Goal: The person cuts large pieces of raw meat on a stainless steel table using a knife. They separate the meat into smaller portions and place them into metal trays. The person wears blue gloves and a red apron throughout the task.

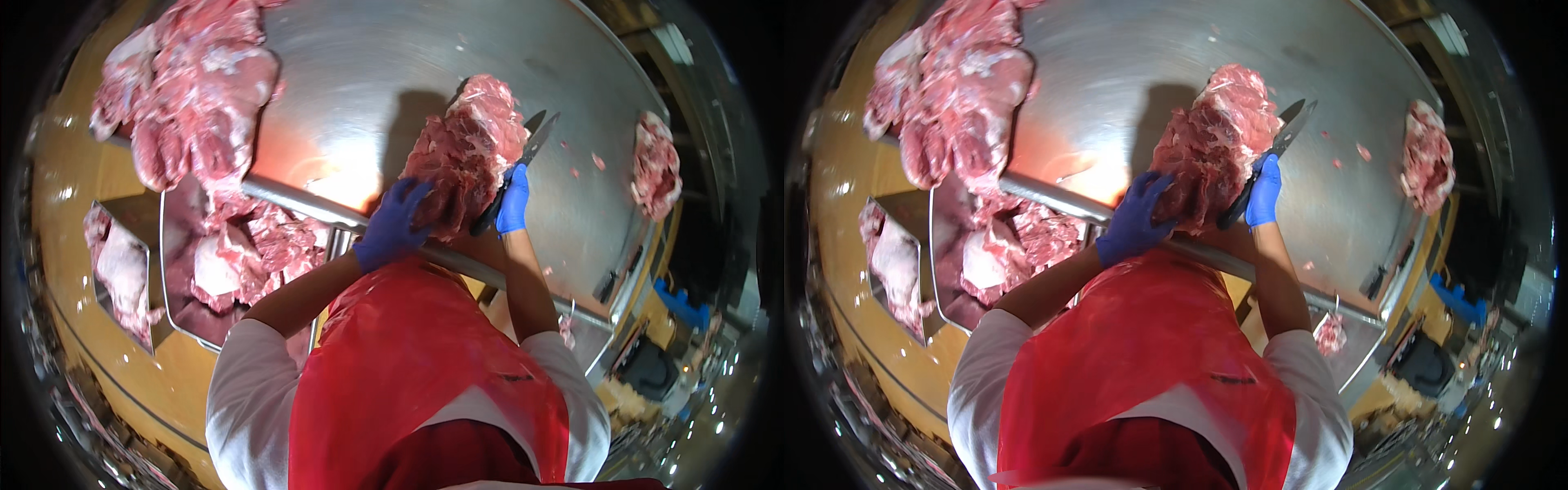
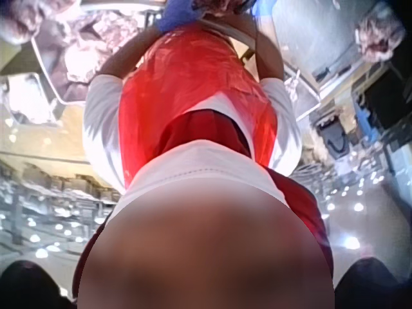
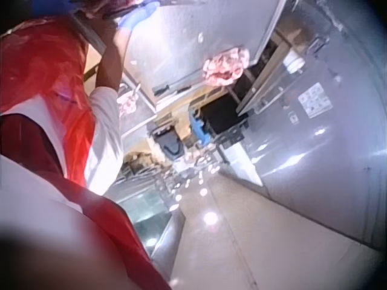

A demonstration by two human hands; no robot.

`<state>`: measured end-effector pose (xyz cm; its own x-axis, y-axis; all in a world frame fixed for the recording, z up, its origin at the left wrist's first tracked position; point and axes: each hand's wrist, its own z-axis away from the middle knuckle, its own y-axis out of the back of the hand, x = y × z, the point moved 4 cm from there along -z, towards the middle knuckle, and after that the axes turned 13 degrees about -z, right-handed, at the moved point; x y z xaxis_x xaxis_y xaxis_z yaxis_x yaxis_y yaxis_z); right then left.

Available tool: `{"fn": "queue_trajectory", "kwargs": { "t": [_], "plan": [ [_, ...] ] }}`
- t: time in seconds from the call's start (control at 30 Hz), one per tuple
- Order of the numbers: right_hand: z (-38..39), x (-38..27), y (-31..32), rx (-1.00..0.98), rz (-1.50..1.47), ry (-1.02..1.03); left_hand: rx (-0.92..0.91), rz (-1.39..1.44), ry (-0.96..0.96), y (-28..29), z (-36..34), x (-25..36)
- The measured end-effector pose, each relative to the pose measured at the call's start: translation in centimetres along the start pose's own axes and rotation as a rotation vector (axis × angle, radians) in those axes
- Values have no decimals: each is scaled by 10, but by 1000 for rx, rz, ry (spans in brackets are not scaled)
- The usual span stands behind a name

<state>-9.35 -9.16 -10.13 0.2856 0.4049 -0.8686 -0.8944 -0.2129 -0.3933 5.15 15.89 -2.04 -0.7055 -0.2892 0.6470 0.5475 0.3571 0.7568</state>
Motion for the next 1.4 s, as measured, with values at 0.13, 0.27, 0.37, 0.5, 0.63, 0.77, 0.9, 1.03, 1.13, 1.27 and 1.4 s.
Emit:
{"fn": "queue_trajectory", "kwargs": {
  "t": [0.13,0.27,0.37,0.5,0.63,0.77,0.9,1.03,1.13,1.27,1.4],
  "plan": [
    [-24,-24,30,98,40,-93,0,184,-102,-57,-13,35],
    [-75,-80,35,-98,450,-33,-205,72,-333,-60,-52,93],
    [-108,-114,64,-119,677,59,22,-164,-653,-45,-136,106],
    [-103,-138,106,-13,747,255,274,-374,-453,-52,-196,39],
    [-84,-178,157,89,757,325,251,-297,-370,-78,-154,34],
    [-11,-196,140,370,862,479,201,-356,-427,-70,-107,44],
    [12,-182,124,504,902,616,26,-213,-352,-73,-100,58],
    [-23,-182,131,487,817,632,-80,-210,-230,-72,-111,64],
    [-27,-176,131,494,776,541,92,-277,-271,-54,-124,95],
    [-30,-165,129,529,756,615,179,-381,-478,-69,-142,159],
    [-45,-179,107,510,827,672,231,-294,-553,-82,-167,118]
  ]
}}
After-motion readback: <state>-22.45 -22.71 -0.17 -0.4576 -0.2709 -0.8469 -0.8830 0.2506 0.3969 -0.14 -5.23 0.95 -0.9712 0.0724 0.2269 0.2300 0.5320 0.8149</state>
